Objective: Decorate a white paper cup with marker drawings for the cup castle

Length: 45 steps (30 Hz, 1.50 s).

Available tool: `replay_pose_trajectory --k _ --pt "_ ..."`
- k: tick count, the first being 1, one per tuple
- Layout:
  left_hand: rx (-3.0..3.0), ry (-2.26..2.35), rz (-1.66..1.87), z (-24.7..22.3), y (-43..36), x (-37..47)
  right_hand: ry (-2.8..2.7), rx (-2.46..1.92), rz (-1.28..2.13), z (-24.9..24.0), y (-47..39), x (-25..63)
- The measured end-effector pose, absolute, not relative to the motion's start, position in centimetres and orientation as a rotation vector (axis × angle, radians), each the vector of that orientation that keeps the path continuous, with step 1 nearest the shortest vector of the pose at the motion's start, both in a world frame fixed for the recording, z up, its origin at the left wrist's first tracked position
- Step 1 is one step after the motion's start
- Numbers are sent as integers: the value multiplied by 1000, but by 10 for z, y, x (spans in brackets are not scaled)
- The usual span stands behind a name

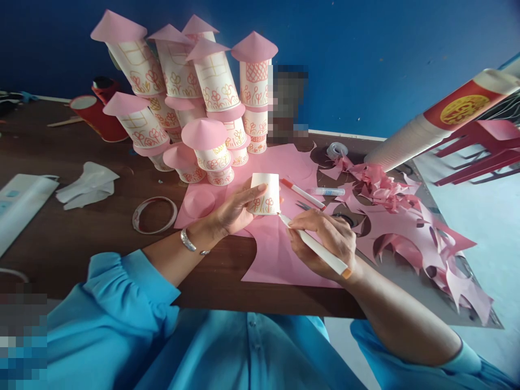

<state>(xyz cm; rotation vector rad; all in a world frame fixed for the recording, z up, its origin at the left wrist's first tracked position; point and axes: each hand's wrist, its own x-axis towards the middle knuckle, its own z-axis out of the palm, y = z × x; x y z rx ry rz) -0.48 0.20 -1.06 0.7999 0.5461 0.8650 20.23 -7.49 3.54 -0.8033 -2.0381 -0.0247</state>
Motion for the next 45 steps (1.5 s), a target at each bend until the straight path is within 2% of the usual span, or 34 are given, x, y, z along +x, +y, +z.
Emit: replay_pose_trajectory --k 29,45 --pt "842 479 831 -10 3 -5 -2040 -838 -34 33 -72 203" --pt "812 453 835 -13 4 -3 -2040 -877 68 33 -73 202"
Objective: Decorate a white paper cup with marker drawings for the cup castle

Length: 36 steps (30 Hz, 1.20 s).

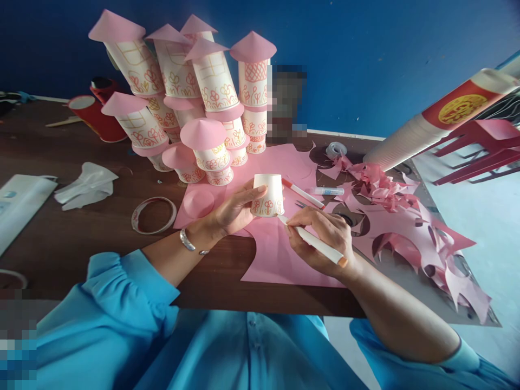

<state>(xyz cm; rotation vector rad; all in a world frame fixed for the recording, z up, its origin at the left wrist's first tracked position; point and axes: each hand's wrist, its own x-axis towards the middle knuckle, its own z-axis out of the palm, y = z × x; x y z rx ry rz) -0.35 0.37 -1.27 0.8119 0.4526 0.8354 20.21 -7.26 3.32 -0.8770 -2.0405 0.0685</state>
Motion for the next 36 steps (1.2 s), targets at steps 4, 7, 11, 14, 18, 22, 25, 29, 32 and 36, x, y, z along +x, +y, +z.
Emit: replay_pose_trajectory --k 4,7,11,14,18,22,25,29,32,36 --pt "796 456 828 -10 2 -5 -2028 -860 59 35 -74 202" --pt "805 459 820 -8 2 -5 -2021 -836 59 36 -74 202" --pt "834 445 818 -7 2 -4 -2026 -804 73 36 -75 202" --pt "846 441 828 -9 2 -3 -2036 -787 73 36 -74 201" --pt "850 452 827 -11 2 -3 -2042 -783 48 35 -74 199" --pt "852 444 822 -12 2 -4 -2053 -802 42 35 -73 199" --pt "835 449 823 -11 2 -3 -2059 -801 54 33 -73 200" --pt "852 449 820 -11 2 -4 -2061 -809 93 29 -75 200" --pt "876 447 813 -12 2 -5 -2052 -811 115 28 -76 200" --pt "849 440 819 -13 2 -5 -2030 -805 86 32 -76 201"
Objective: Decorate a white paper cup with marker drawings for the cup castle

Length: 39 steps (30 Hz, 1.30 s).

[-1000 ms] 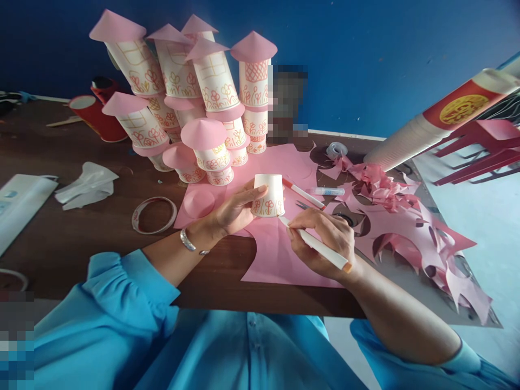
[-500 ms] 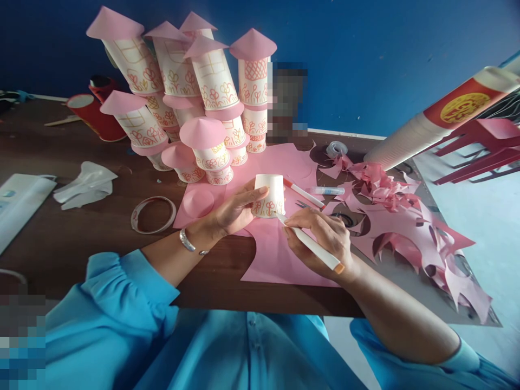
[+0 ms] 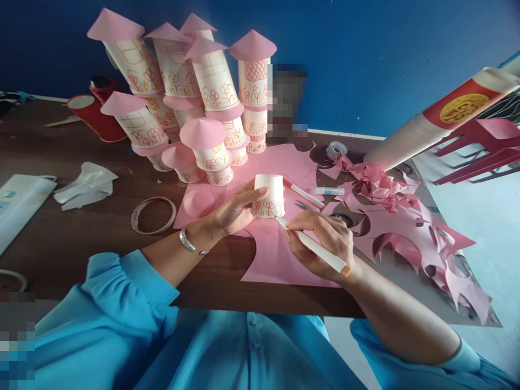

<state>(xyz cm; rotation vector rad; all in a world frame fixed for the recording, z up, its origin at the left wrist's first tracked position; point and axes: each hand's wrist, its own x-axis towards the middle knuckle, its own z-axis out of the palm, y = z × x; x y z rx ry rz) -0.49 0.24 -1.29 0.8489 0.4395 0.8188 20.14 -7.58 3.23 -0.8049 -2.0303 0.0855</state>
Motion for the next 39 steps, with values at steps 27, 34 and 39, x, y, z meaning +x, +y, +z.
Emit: replay_pose_trajectory --k 27,34,39 --pt "838 492 846 -13 3 -4 -2016 -808 48 29 -74 200" --pt "855 453 834 -11 2 -3 -2012 -797 46 28 -73 200" --pt "869 441 822 -10 2 -4 -2008 -814 17 30 -72 200"
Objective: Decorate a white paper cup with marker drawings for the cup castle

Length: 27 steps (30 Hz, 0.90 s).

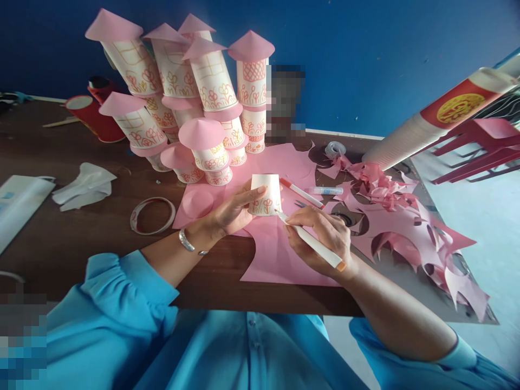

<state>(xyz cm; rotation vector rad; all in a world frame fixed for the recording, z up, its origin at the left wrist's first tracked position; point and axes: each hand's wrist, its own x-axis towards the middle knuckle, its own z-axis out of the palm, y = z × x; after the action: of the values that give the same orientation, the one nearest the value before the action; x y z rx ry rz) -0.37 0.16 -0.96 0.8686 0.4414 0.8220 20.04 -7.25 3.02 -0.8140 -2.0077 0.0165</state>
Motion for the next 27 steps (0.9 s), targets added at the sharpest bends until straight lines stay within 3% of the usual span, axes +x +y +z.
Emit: replay_pose_trajectory --k 27 --pt "949 433 793 -14 1 -6 -1943 -865 -43 27 -69 201"
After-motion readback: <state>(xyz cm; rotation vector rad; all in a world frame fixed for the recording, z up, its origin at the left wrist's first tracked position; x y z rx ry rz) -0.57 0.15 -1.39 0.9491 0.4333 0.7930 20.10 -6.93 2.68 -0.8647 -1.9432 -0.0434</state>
